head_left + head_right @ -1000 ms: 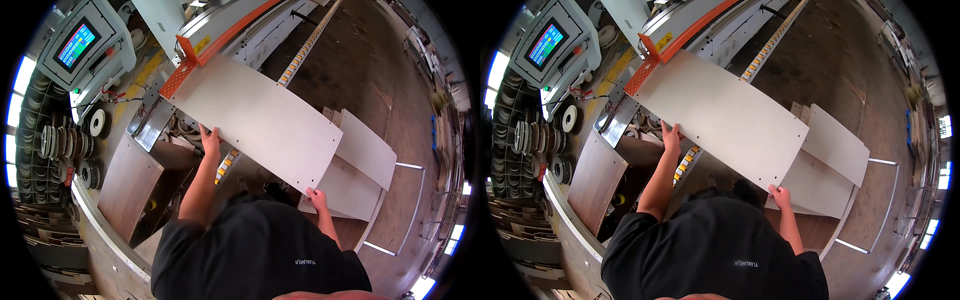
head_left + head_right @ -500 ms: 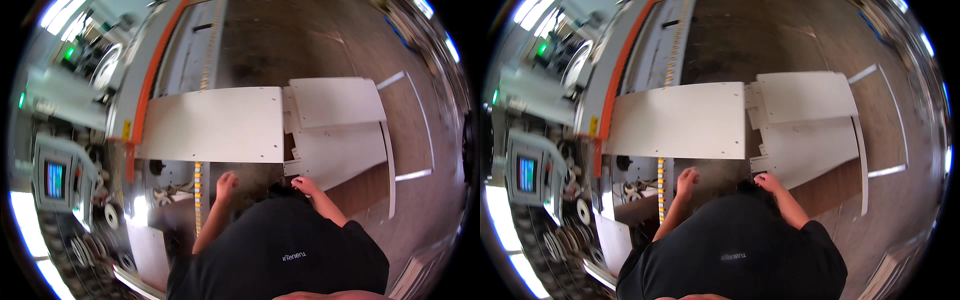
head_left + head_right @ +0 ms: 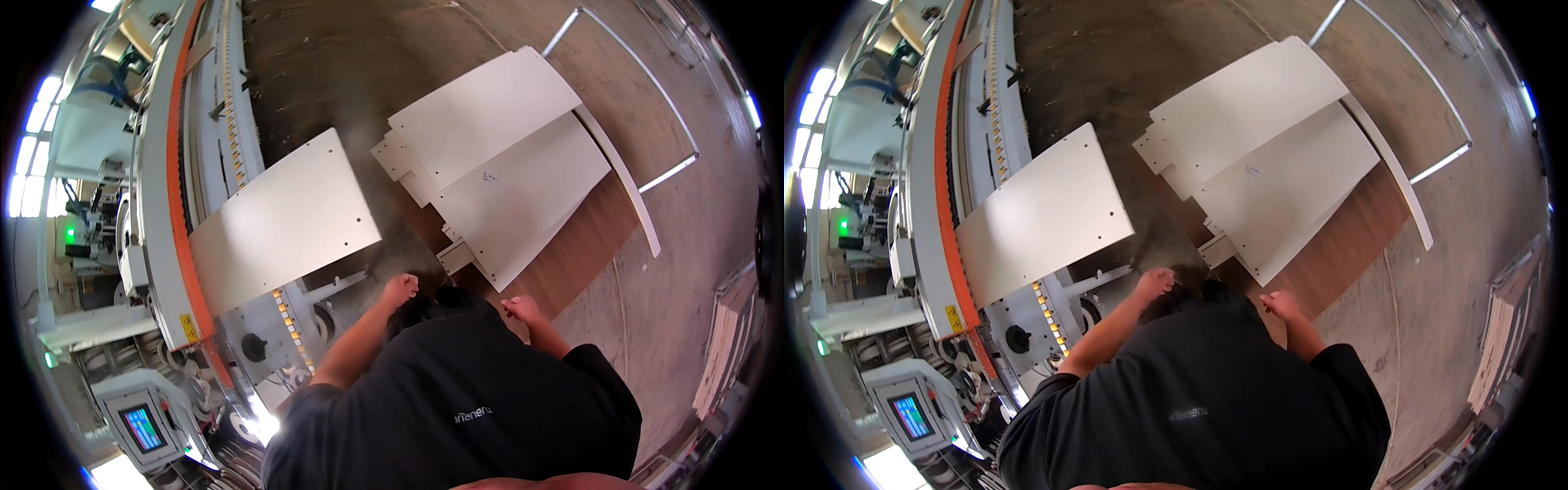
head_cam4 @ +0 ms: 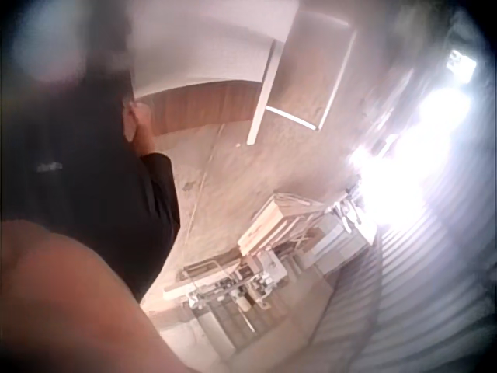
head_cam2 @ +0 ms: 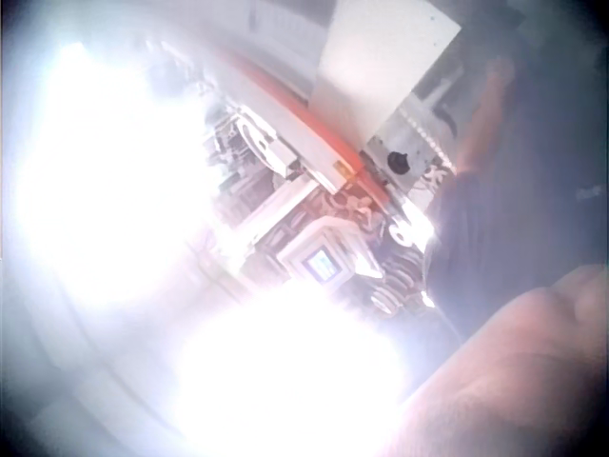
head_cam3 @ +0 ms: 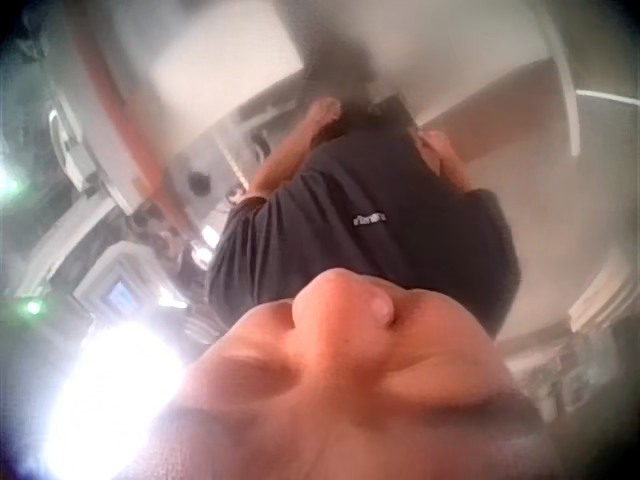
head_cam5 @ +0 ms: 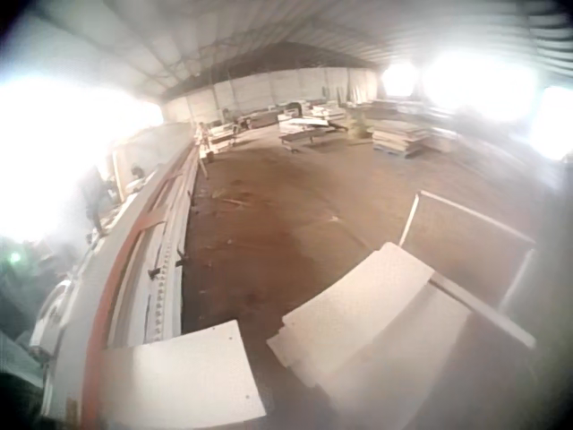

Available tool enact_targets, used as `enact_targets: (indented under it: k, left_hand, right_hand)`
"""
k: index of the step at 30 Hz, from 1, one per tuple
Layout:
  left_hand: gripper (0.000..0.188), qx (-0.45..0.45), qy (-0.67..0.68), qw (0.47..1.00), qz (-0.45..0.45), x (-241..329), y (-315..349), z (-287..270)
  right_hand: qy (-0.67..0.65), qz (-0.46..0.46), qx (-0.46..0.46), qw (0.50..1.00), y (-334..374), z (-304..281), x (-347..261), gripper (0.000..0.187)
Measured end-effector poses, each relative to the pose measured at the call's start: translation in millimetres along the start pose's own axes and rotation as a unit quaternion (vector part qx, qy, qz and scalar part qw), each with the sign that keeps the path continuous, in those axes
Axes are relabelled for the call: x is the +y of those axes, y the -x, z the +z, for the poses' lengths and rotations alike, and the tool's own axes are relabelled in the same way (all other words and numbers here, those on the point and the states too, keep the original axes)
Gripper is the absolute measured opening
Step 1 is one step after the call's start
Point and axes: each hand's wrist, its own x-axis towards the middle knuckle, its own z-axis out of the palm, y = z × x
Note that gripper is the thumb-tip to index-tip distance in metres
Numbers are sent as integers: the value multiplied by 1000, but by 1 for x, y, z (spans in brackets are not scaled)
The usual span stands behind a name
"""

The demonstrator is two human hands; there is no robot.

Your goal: The person repeatedly picks up white rectangular wood panels from a stack on the floor and places them onto a machine conveyor belt. The person handles the panels one at a time, positioning them for processing by the industrial equipment.

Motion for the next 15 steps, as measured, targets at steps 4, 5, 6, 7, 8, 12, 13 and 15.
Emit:
enact_targets:
  k: [4,5,6,7,8,12,13,15]
  left_hand:
    - [24,-32,62,997,-26,27,-75,-8]
    - [23,-41,78,995,-36,35,-95,-10]
    - [23,-48,92,993,-48,44,-115,-14]
    - [22,-45,104,992,-57,53,-138,-17]
    - [21,-43,117,990,-68,63,-162,-20]
    - [23,-22,95,993,-69,109,-247,-30]
    - [22,-14,113,991,-66,121,-270,-31]
    - [18,-6,153,985,-81,120,-334,-38]
  right_hand:
    - [-208,68,81,972,14,22,5,37]
    - [-272,95,102,952,18,31,9,37]
    - [-290,101,113,945,23,39,13,37]
    - [-307,106,126,937,30,47,14,37]
    - [-324,113,140,929,36,55,20,38]
    - [-431,184,118,876,71,101,56,25]
    - [-444,207,126,862,83,114,65,23]
    - [-475,215,129,843,113,137,66,34]
